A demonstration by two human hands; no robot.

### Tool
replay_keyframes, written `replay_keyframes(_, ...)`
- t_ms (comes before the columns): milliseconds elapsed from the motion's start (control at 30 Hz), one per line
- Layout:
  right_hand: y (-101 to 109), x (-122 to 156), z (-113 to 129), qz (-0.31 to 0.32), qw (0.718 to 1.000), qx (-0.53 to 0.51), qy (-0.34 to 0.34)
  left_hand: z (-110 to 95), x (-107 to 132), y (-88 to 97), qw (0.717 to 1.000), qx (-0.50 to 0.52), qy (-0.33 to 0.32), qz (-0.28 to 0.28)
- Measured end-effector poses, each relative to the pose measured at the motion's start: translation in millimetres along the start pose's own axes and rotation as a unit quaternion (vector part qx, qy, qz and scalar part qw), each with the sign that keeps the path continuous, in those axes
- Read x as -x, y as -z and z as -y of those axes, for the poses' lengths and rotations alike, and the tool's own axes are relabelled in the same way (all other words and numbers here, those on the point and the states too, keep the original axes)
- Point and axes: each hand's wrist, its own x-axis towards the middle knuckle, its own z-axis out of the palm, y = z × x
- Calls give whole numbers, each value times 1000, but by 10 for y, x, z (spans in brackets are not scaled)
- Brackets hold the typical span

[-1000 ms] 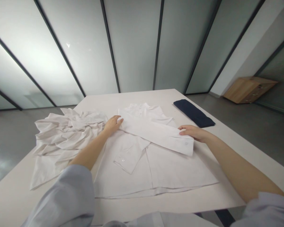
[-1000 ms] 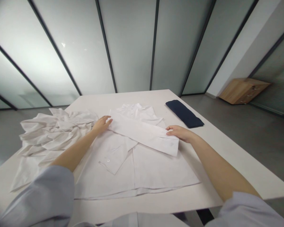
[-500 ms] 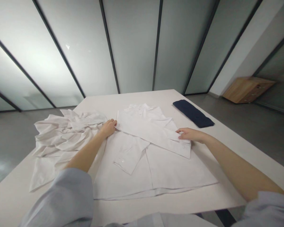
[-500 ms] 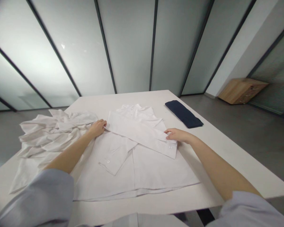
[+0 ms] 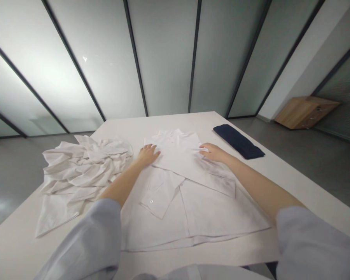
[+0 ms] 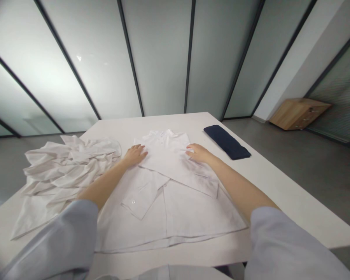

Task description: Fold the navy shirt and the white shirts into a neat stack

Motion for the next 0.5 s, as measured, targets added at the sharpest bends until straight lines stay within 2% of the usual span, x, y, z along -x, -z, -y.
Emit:
replay_keyframes(100,-309,-93,112,30,997,65,0,-93,26,-138,999,-3,25,40)
replay_keyframes(200,-481,-56,125,46,994,96,-22,-82,56,-183,997,2,35,74)
replay_keyframes(300,-499,36,123,58,992,106,-29,-52,93,-176,996,4,25,84)
replay_keyframes(500,-373,259,267,73,988,132,-5,-94,267,-168,996,-10,16,92)
